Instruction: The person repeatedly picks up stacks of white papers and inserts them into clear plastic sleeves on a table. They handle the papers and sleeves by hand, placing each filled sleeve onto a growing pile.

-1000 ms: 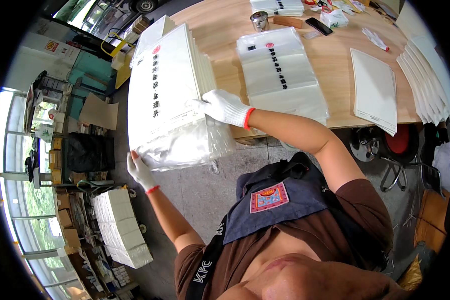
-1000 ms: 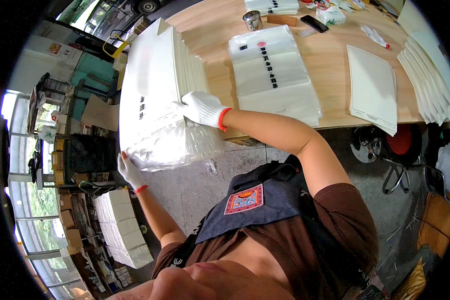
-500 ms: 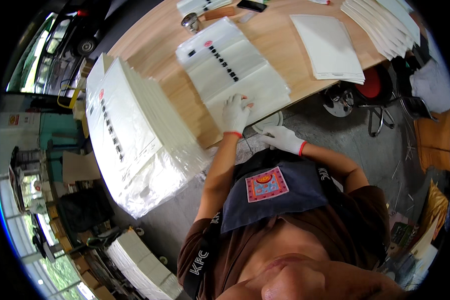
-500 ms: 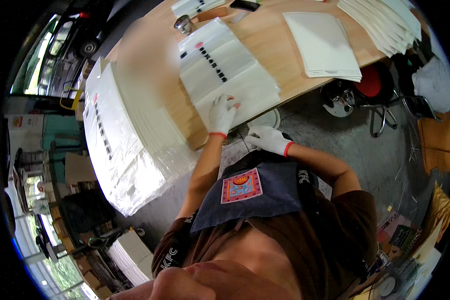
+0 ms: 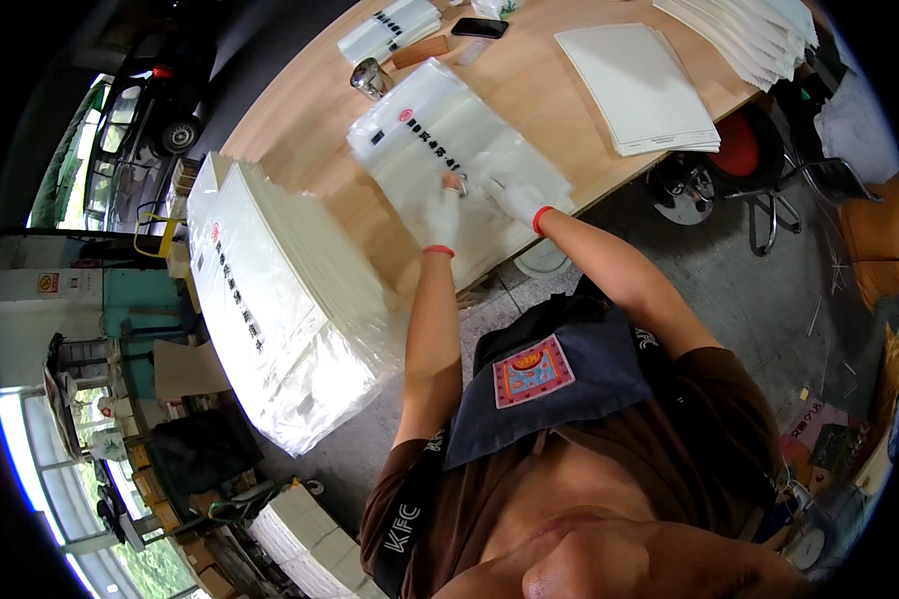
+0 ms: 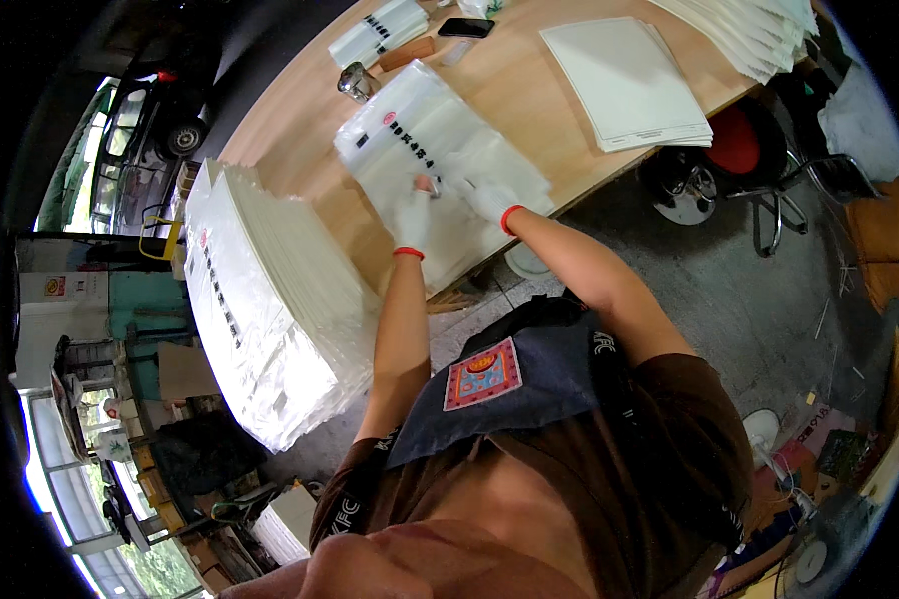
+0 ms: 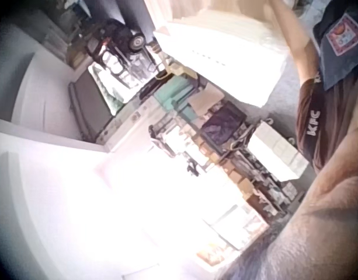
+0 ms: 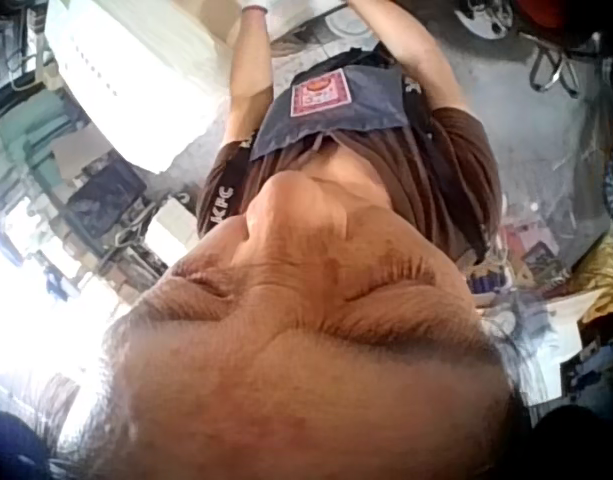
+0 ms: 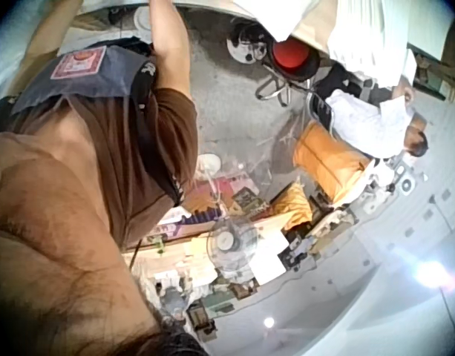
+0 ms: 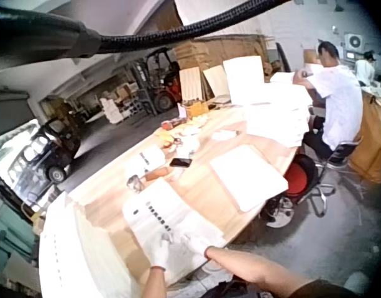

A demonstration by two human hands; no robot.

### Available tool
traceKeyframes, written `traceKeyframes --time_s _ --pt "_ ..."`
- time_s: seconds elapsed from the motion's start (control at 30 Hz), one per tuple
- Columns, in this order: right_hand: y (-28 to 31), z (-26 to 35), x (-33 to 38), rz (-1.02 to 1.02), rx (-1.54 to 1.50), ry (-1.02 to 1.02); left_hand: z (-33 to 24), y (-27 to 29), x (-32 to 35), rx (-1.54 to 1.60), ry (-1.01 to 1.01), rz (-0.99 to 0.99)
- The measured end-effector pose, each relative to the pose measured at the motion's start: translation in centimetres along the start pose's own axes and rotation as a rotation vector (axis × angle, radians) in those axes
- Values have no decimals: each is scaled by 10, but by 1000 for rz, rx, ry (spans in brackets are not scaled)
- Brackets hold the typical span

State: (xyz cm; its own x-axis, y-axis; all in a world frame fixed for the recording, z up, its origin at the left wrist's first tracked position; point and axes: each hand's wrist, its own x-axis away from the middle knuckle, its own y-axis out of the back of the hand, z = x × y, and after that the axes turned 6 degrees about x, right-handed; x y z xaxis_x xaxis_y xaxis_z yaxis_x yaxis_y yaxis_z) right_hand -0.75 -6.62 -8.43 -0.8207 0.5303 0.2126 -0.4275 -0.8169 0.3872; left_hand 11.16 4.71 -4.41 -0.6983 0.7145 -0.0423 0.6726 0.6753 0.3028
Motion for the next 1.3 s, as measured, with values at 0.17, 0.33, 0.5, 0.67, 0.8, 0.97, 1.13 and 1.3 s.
traceKeyframes --time_s 0.17,0.33,0.5,0.67,0.8,0.97,1.13,1.3 --pt "44 -20 15 122 597 -57 -82 36 -2 754 -114 -100" --pt "37 18 15 64 -115 -3 -76 -6 3 354 -106 71" --pt "4 8 -12 -78 95 273 -136 -61 88 -293 -561 255" --pt "34 -11 11 17 305 444 -86 -73 83 -282 -466 255" --pt "108 -43 67 -135 668 321 -3 -35 33 -406 -535 14" --pt "207 -113 53 -455 1251 236 -1 -52 17 -147 -238 195" --pt "240 -122 35 -254 1360 291 -29 -97 0 183 44 409" --pt "214 -22 85 -236 1195 592 -37 -137 -5 391 360 591"
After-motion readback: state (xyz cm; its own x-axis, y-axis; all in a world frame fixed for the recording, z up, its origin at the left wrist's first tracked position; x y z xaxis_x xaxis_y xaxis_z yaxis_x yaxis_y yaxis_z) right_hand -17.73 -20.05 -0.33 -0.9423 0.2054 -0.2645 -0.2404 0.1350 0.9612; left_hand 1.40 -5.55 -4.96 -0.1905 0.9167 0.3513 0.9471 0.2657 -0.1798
